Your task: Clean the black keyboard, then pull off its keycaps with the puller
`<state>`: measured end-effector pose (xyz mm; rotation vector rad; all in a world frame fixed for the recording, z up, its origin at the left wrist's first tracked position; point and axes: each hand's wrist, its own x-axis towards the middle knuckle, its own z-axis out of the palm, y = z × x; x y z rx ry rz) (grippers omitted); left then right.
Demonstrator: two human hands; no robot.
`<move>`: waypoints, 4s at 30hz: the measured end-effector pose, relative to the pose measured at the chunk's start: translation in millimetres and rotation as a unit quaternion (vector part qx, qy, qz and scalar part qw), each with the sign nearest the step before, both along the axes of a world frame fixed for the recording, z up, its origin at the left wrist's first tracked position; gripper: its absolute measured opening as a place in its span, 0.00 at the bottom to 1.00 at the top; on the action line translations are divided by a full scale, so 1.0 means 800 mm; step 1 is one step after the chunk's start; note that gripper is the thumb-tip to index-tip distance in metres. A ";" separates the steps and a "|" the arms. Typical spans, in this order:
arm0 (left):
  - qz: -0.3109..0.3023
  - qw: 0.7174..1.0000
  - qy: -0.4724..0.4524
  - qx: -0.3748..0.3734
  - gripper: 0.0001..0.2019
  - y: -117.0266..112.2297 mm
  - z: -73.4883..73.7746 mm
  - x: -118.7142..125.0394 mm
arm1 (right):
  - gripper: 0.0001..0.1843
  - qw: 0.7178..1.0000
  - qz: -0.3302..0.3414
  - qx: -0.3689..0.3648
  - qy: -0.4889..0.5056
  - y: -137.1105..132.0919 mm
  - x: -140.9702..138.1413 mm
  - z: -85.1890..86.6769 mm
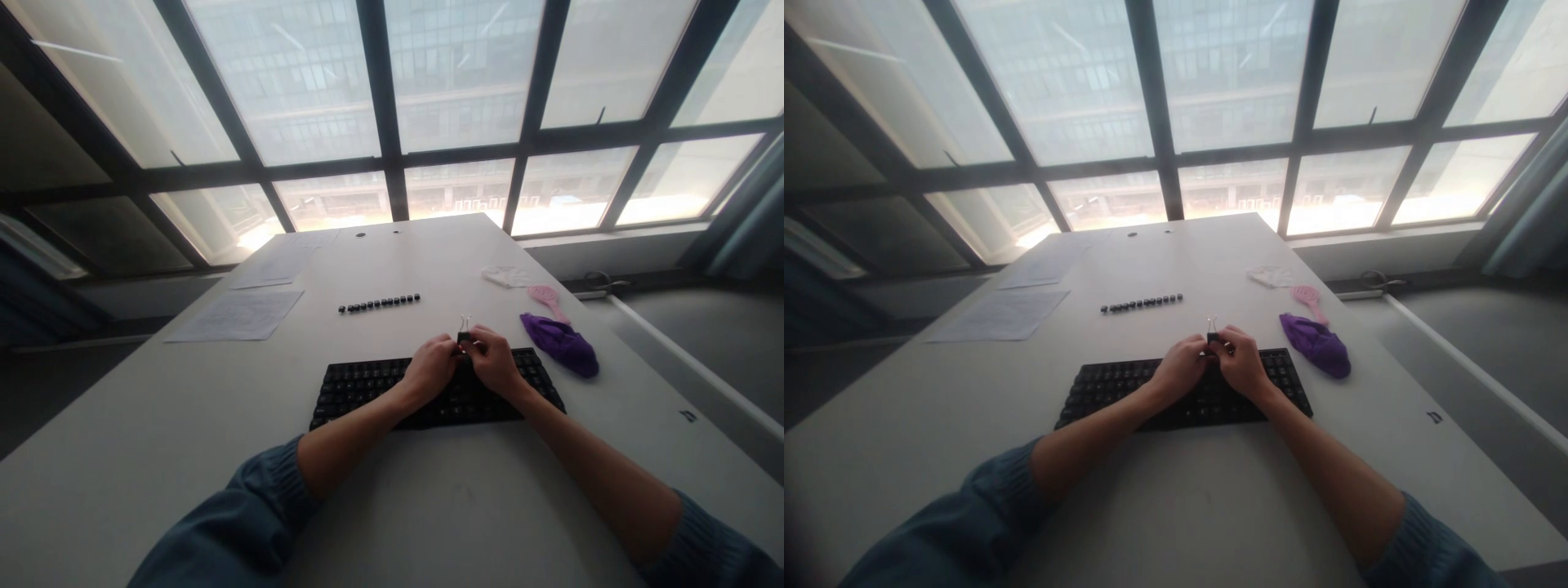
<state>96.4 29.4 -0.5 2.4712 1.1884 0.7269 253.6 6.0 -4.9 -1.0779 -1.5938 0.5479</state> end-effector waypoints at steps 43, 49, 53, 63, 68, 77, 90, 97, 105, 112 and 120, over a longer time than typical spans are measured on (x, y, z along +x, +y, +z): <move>0.065 0.979 -0.172 -0.085 0.13 0.068 0.102 -0.053 | 0.10 0.987 -0.082 -0.046 0.134 0.010 -0.003 -0.004; 0.116 0.992 -0.057 -0.005 0.13 0.173 0.099 -0.051 | 0.11 0.987 -0.078 -0.050 0.130 0.010 -0.004 -0.005; 0.086 0.994 0.059 0.011 0.16 0.221 0.072 -0.036 | 0.11 0.987 -0.075 -0.054 0.134 0.010 -0.004 -0.005; 0.076 0.989 0.125 -0.011 0.16 0.266 0.025 -0.035 | 0.10 0.987 -0.073 -0.061 0.131 0.009 -0.004 -0.002; 0.080 0.988 0.135 -0.015 0.17 0.268 0.020 -0.037 | 0.10 0.987 -0.073 -0.061 0.133 0.009 -0.004 -0.002; 0.068 0.989 0.128 -0.017 0.18 0.267 0.029 -0.041 | 0.10 0.987 -0.074 -0.060 0.132 0.010 -0.004 -0.003; 0.037 0.995 0.068 0.057 0.13 0.156 0.108 -0.032 | 0.10 0.965 -0.071 -0.057 0.246 0.019 0.005 0.005; -0.049 0.997 0.062 0.023 0.13 0.007 0.096 -0.013 | 0.09 0.986 -0.048 -0.033 0.158 0.006 0.030 0.018; 0.018 0.999 0.036 -0.018 0.13 -0.018 0.043 0.012 | 0.10 0.997 -0.023 -0.058 0.052 0.008 0.031 -0.002; 0.047 0.998 0.051 0.002 0.14 -0.022 0.017 0.016 | 0.11 0.996 -0.027 -0.076 0.024 0.014 0.033 -0.002; 0.058 0.997 0.060 0.004 0.15 -0.024 0.015 0.019 | 0.10 0.996 -0.021 -0.077 0.026 0.014 0.030 -0.004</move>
